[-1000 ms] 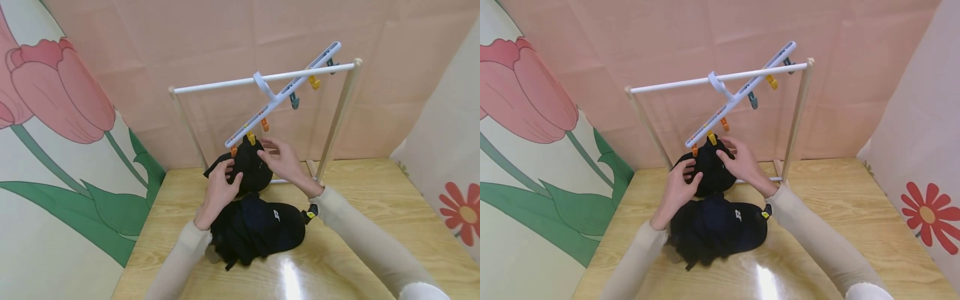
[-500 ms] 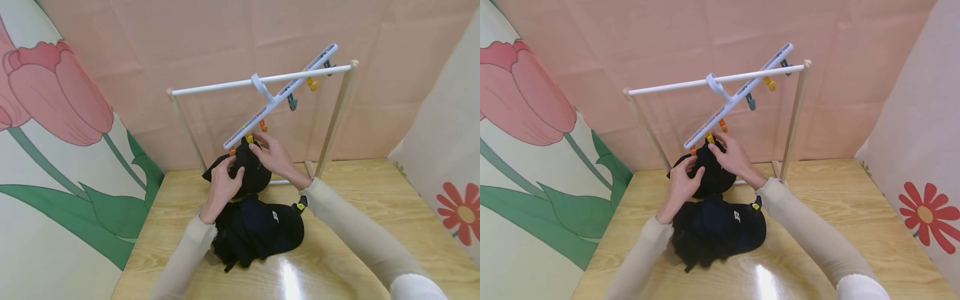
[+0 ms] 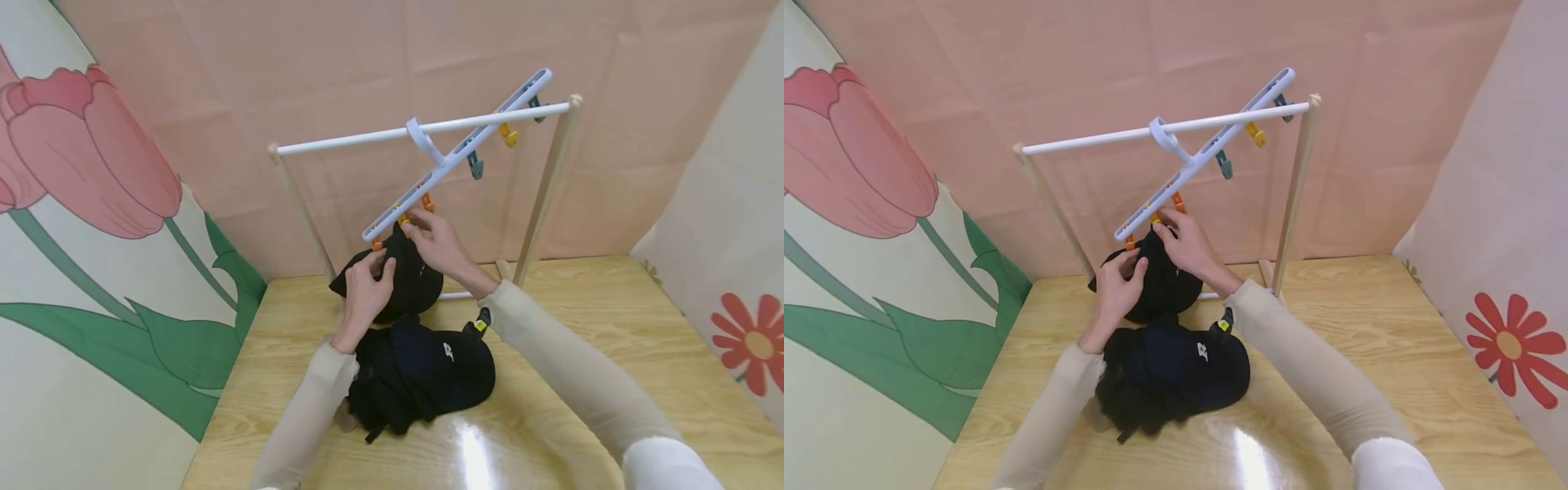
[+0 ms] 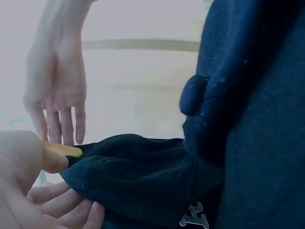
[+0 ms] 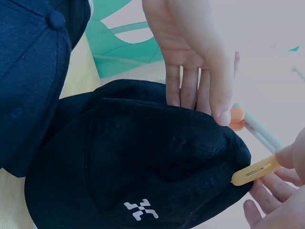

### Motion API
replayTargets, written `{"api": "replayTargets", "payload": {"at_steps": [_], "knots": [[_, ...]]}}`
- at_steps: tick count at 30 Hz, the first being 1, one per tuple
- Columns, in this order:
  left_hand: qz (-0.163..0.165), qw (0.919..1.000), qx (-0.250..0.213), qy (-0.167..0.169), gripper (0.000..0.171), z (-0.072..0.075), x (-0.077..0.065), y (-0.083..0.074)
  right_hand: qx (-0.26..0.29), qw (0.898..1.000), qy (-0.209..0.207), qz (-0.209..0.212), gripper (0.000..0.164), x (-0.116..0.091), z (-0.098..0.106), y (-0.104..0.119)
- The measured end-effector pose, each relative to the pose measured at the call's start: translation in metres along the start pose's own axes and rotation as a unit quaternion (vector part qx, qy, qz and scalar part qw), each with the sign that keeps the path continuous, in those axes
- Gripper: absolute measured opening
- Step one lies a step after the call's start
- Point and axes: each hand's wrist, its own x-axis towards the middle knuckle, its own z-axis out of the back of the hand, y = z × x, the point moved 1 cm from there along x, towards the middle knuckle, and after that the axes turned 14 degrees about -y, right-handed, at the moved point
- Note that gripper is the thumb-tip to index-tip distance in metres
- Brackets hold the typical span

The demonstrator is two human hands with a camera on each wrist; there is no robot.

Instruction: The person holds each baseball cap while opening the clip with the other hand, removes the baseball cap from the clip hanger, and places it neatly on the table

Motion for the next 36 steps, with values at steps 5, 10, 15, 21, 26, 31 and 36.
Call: {"api": "replayTargets", "payload": {"at_steps": [5, 10, 15, 21, 26, 31, 36], "knots": [[0.002, 1.0, -0.001, -0.002, 0.031, -0.006, 0.006, 0.001, -0.008, 1.0, -0.002, 0.001, 0.042, 0.003, -0.001, -0.003], [-0.005, 0.9999, 0.008, -0.014, 0.028, -0.014, 0.011, 0.004, 0.002, 1.0, -0.008, 0.026, 0.039, 0.008, -0.003, -0.009], [-0.005, 0.9998, 0.012, -0.018, 0.026, -0.017, 0.012, 0.006, 0.0, 0.999, -0.013, 0.048, 0.038, 0.01, -0.003, -0.016], [0.004, 0.9998, -0.006, -0.017, 0.027, -0.019, 0.014, 0.01, -0.012, 0.997, -0.03, 0.069, 0.033, 0.015, -0.006, -0.027], [0.011, 0.9996, -0.006, -0.026, 0.027, -0.02, 0.015, 0.013, -0.012, 0.996, -0.051, 0.072, 0.033, 0.016, -0.009, -0.031], [0.012, 0.9994, -0.009, -0.031, 0.027, -0.021, 0.015, 0.014, -0.014, 0.996, -0.063, 0.067, 0.032, 0.016, -0.011, -0.031], [0.008, 0.9993, -0.012, -0.035, 0.027, -0.022, 0.014, 0.014, -0.014, 0.996, -0.076, 0.044, 0.031, 0.017, -0.013, -0.032]]}}
